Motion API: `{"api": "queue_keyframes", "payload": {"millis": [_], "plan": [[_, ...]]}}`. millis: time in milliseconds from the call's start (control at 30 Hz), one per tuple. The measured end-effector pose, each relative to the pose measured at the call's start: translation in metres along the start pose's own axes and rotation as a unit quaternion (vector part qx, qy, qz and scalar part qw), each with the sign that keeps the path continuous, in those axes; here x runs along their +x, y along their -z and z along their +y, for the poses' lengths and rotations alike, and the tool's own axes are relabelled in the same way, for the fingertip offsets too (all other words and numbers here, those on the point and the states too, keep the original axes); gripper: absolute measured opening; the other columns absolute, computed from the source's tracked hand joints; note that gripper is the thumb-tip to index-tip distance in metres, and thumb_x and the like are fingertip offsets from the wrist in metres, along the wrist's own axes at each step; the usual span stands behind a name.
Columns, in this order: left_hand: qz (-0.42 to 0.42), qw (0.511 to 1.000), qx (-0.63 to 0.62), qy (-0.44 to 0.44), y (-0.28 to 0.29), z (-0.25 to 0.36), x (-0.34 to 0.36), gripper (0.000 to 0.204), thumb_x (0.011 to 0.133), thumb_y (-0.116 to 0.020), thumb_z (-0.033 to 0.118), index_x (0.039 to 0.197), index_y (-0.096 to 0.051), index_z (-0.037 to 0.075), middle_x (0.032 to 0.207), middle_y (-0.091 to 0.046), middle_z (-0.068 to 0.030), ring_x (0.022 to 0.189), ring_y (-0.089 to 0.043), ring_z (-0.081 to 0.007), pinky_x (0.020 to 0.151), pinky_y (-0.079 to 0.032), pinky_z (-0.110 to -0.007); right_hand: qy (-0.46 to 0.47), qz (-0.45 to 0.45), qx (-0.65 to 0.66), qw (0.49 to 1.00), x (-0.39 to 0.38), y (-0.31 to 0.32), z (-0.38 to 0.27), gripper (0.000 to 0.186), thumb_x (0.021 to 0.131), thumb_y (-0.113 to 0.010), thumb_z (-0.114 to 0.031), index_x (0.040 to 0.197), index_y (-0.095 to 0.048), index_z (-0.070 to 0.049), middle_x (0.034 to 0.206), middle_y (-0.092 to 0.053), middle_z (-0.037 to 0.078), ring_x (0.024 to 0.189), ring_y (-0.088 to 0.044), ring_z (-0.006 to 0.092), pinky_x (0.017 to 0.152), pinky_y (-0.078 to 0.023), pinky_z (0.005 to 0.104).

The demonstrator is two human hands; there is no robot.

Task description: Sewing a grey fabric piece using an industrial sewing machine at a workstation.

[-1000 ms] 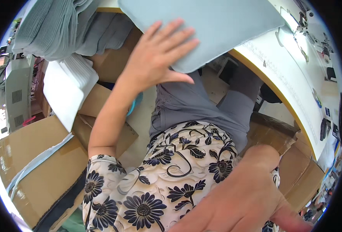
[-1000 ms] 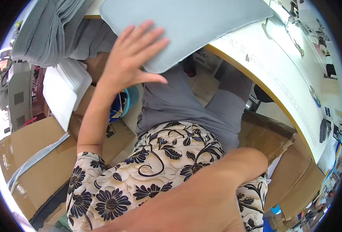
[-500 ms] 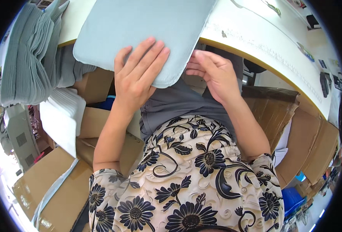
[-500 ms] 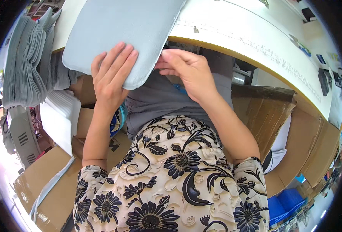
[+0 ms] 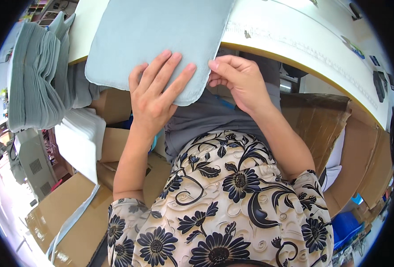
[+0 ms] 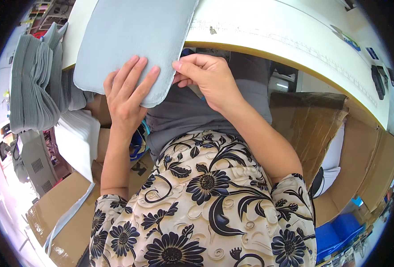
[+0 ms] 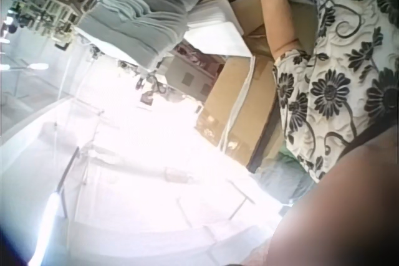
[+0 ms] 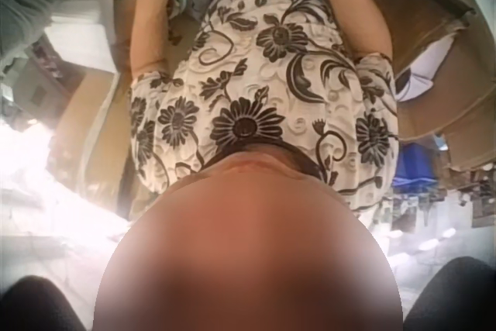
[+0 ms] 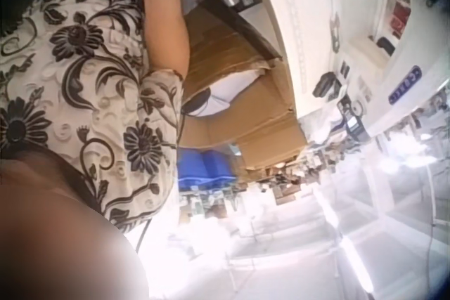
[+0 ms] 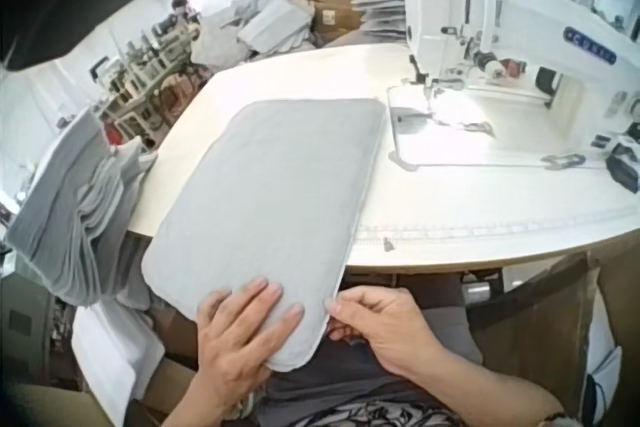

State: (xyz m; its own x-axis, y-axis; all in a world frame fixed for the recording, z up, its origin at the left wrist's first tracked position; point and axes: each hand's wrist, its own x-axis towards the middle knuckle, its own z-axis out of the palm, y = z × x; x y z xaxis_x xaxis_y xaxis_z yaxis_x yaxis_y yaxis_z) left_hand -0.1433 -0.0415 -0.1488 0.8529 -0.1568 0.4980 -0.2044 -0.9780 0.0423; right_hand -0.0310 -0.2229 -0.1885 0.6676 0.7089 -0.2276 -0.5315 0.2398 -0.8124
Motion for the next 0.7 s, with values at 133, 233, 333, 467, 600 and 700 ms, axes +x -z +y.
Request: {"api": "queue_keyframes", "payload": {"millis": [133,233,333,467,600,700], "plan": [[-0.011,1.000,0.012,-0.002,0.003,-0.002,0.004,0.055,0.068,-0.068,0.007,0.122,-0.070,0.019,0.130,-0.063,-0.0052,0.120,-0.058,-0.0246,0.092,-0.038,-0.040,0.018,0.007,0.033,0.999,0.000,-0.005,-0.001,0.024,0.095,-0.066,-0.019,0.105,-0.070,0.003,0.094,-0.071,0.009,0.082,-0.067,0.0140,0.072,-0.054,0.0267],[-0.080,0.996,-0.036,0.001,0.020,0.004,0.014,0.053,0.072,-0.078,0.028,0.123,-0.069,0.017,0.130,-0.063,-0.0049,0.122,-0.058,-0.0267,0.096,-0.039,-0.041,-0.009,0.007,0.031,0.999,-0.003,-0.008,-0.005,0.023,0.094,-0.068,-0.018,0.104,-0.070,0.002,0.090,-0.071,0.007,0.080,-0.067,0.0126,0.070,-0.054,0.0253],[-0.010,0.993,-0.079,0.085,0.034,-0.025,0.009,0.062,0.071,-0.082,0.042,0.123,-0.068,0.011,0.127,-0.065,-0.0079,0.124,-0.057,-0.0307,0.103,-0.042,-0.044,-0.012,-0.001,-0.017,1.000,-0.006,-0.004,-0.006,0.021,0.094,-0.068,-0.018,0.101,-0.070,0.001,0.090,-0.070,0.007,0.078,-0.066,0.0117,0.070,-0.053,0.0247],[0.008,0.881,0.016,0.473,0.055,-0.090,0.001,0.036,0.093,-0.067,0.032,0.110,-0.070,0.001,0.100,-0.072,-0.0099,0.091,-0.066,-0.0217,0.085,-0.049,-0.033,-0.032,0.021,-0.029,0.999,-0.009,0.005,-0.016,0.019,0.095,-0.067,-0.018,0.096,-0.069,0.000,0.078,-0.067,0.005,0.067,-0.063,0.0101,0.061,-0.050,0.0230],[0.009,0.702,-0.405,0.586,0.042,-0.107,-0.022,0.042,0.097,-0.064,0.032,0.112,-0.065,-0.007,0.102,-0.069,-0.0096,0.087,-0.063,-0.0134,0.081,-0.049,-0.028,-0.057,0.031,-0.133,0.989,-0.021,0.014,-0.038,0.016,0.095,-0.065,-0.016,0.096,-0.068,0.000,0.070,-0.065,0.003,0.060,-0.061,0.0101,0.056,-0.048,0.0226],[0.068,0.704,-0.472,0.527,0.041,-0.089,-0.008,0.041,0.097,-0.064,0.022,0.125,-0.058,-0.007,0.110,-0.068,-0.0103,0.095,-0.064,-0.0136,0.085,-0.050,-0.028,0.134,0.087,-0.416,0.895,-0.042,0.015,-0.064,0.019,0.095,-0.063,-0.018,0.099,-0.070,-0.001,0.068,-0.067,0.007,0.059,-0.064,0.0174,0.056,-0.049,0.0272]]}}
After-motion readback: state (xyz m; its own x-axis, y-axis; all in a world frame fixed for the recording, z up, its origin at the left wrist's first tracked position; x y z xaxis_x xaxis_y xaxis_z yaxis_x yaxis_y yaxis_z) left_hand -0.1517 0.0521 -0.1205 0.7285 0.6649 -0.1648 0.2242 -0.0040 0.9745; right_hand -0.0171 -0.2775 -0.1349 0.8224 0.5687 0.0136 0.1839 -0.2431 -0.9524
